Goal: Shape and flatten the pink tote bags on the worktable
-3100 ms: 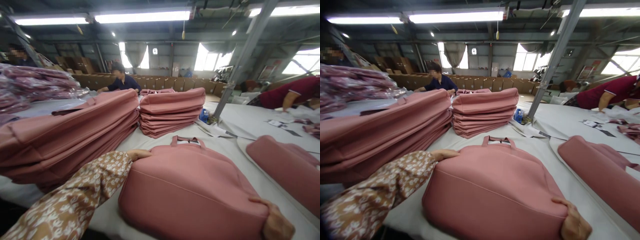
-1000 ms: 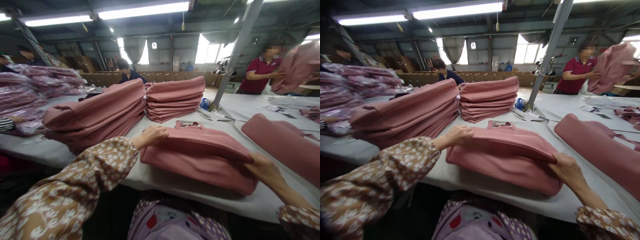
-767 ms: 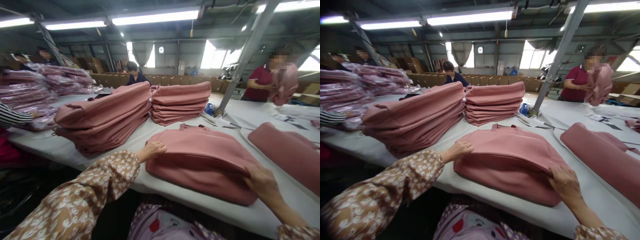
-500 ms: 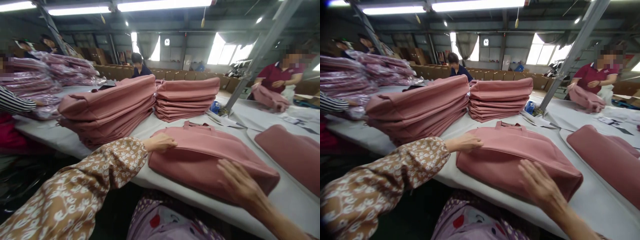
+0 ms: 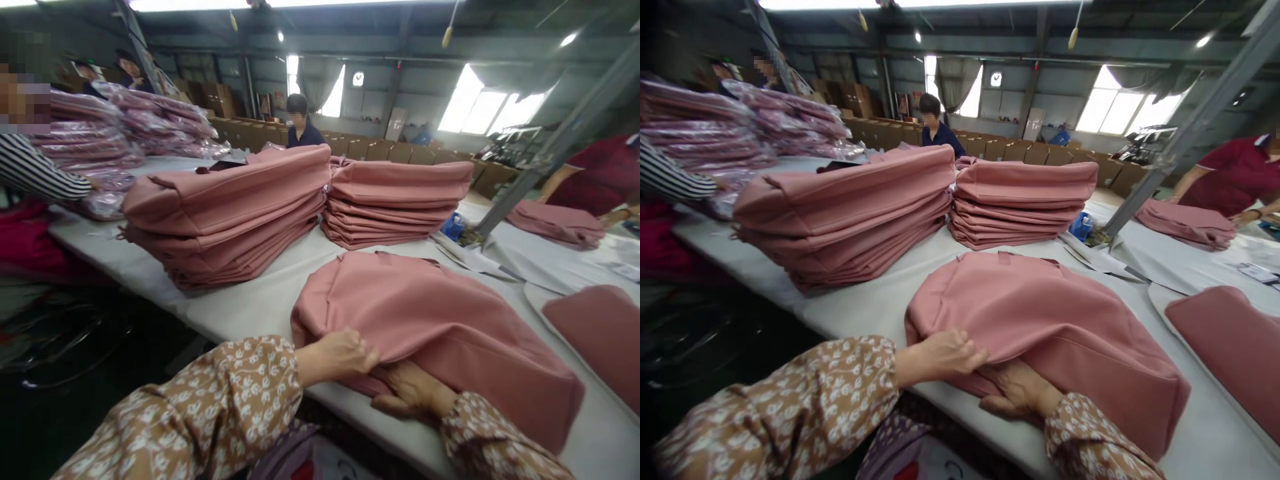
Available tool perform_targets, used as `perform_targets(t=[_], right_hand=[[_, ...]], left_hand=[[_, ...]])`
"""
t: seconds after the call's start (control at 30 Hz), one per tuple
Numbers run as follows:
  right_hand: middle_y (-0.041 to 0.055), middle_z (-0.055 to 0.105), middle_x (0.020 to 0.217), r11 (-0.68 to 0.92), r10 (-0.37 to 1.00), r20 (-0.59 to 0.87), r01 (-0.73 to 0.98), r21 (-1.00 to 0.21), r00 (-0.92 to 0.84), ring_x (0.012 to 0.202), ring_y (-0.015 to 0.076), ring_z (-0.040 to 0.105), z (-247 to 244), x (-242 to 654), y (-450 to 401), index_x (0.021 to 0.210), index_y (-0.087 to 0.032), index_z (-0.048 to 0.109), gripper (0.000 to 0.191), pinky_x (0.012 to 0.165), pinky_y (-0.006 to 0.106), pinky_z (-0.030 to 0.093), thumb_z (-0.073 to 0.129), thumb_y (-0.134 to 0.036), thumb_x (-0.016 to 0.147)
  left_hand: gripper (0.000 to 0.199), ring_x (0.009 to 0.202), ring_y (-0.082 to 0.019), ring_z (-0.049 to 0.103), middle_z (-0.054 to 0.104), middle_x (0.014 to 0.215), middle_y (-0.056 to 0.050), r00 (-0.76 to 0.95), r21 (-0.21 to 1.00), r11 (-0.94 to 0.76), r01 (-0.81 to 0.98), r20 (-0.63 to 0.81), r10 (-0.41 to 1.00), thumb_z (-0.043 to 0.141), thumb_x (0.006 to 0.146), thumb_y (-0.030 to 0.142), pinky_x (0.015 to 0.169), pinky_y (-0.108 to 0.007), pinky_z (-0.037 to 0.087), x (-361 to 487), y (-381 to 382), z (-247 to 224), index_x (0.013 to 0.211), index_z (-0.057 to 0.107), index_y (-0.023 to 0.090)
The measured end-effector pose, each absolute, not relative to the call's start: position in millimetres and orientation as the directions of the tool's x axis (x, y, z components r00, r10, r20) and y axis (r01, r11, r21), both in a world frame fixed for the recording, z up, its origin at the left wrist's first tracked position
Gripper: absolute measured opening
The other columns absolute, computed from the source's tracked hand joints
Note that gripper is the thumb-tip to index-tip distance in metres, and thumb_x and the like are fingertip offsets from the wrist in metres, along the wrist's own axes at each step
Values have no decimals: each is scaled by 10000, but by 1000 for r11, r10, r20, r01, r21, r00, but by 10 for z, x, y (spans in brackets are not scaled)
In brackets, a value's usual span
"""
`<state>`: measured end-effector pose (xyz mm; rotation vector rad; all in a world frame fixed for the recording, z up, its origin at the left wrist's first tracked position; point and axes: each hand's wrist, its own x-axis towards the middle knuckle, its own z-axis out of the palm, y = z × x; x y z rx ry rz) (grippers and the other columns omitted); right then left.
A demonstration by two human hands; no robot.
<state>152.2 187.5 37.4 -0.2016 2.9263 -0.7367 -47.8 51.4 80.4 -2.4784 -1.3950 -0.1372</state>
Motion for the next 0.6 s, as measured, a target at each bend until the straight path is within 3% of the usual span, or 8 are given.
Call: perform_targets(t=[0.13, 0.27, 0.5, 0.6], right_hand=[[125, 340, 1545, 868, -151, -98, -84, -489, -984, 1352, 347, 412, 201, 1542, 1975, 1536, -214, 253, 732, 1143, 502, 341, 542, -486, 921], [132, 346, 1541, 896, -135, -114, -73, -437, -984, 1341, 346, 426, 176, 1575, 1979, 1551, -212, 193, 755, 1136, 504, 348, 527, -497, 937], [142, 462, 1464, 924, -121, 4, -114, -366, -993, 1294, 340, 484, 144, 1557, 1909, 1504, -194, 329, 668, 1090, 505, 412, 551, -450, 928], [146, 549, 1378, 931, -130, 86, -151, -332, -988, 1228, 323, 541, 112, 1591, 1874, 1420, -180, 453, 553, 1028, 486, 476, 550, -408, 926]], left_hand=[[207, 623, -185, 560, 592, 731, -31, 388, -205, -335, 920, 347, 853, 438, 969, 171, 499, -325, 346, -403, 332, 397, 1153, 532, 165], [186, 658, -174, 532, 554, 751, -3, 259, -199, -188, 962, 447, 856, 408, 997, 192, 528, -323, 343, -406, 296, 256, 1147, 516, 172], [138, 764, -191, 520, 551, 868, -44, 222, -198, -146, 969, 451, 865, 419, 982, 181, 616, -333, 380, -290, 471, 567, 1012, 550, 149], [187, 916, -210, 527, 579, 1047, -88, 245, -221, -149, 964, 513, 822, 408, 984, 179, 808, -388, 421, -116, 559, 727, 1052, 579, 143]])
